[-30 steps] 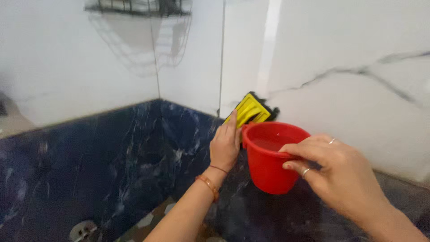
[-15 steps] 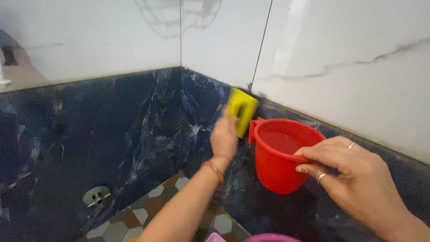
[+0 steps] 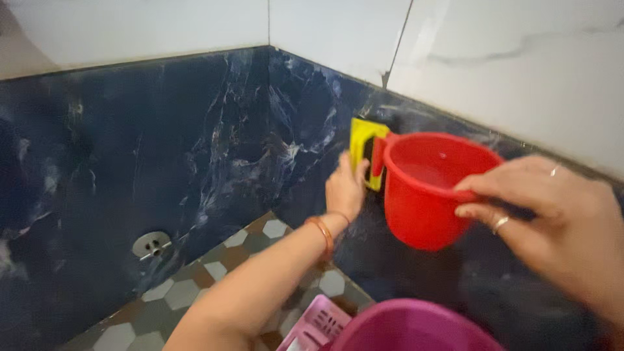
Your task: The person scrubs the lower dark marble wall and upper white tiled wall of a bathroom using a yellow sponge. They repeatedly scoop water from a pink bucket with a red cup and pour it onto the wall to rinse the surface while continuing to scrub.
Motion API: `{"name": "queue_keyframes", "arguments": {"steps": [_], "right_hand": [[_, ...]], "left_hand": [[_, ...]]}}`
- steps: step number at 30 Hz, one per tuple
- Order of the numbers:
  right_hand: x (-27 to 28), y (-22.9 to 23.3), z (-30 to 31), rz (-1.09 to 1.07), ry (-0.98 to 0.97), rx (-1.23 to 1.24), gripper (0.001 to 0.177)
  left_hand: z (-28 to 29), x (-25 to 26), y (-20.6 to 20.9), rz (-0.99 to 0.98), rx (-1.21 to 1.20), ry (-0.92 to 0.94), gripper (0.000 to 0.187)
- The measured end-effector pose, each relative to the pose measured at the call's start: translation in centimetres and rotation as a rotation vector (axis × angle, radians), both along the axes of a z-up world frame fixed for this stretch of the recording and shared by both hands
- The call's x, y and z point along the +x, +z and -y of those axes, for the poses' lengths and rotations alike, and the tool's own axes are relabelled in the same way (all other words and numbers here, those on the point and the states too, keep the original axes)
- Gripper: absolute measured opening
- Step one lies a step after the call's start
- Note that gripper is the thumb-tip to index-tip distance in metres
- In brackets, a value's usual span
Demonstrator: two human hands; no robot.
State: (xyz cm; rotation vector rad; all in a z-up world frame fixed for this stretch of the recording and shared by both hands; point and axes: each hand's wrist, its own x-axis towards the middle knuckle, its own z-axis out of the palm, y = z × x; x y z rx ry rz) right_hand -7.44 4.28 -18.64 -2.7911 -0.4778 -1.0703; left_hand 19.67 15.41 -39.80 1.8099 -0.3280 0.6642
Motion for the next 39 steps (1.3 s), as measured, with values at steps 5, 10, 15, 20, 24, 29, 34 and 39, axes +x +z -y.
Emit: {"name": "queue_keyframes", "arguments": {"steps": [5,10,15,20,24,29,34,39], "right_hand": [[-1.5,2.0,-0.1,0.026,0.083,-0.047,0.028],[-4.7,4.9,-1.1,0.041,0.070,0.059,0.028],[-7.4,6.9,-1.7,0.021,0.087,0.093,0.027],[-8.3,7.3,-1.5,0.026,0.139,0.125,0.030],[-8.3,6.7,-1.2,-0.028,0.153,0.169,0.029],[-5.0,4.9,-0.6,-0.049,0.046,0.104,0.032],[-0.1,0.7,-0.3,-0.155,-0.069,0.099,0.030],[4.8,-2.9,-1.5,-0.246,-0.088,0.088,0.030]], "left_hand": [[-1.1,2.7,0.8,-0.190,-0.047,0.040,0.037],[-0.8,1.8,0.9,-0.272,-0.119,-0.119,0.037],[-0.4,-1.8,2.7,-0.385,-0.047,-0.171,0.039],[-1.0,-3.8,5.8,-0.291,0.103,-0.084,0.048],[-0.9,-4.9,7.7,-0.067,-0.047,-0.109,0.048],[-1.0,-4.8,10.7,0.186,-0.031,-0.220,0.053],[-2.3,-1.3,10.9,0.381,-0.032,-0.065,0.062],[-6.9,8.0,11.5,0.186,-0.153,0.230,0.060]]}}
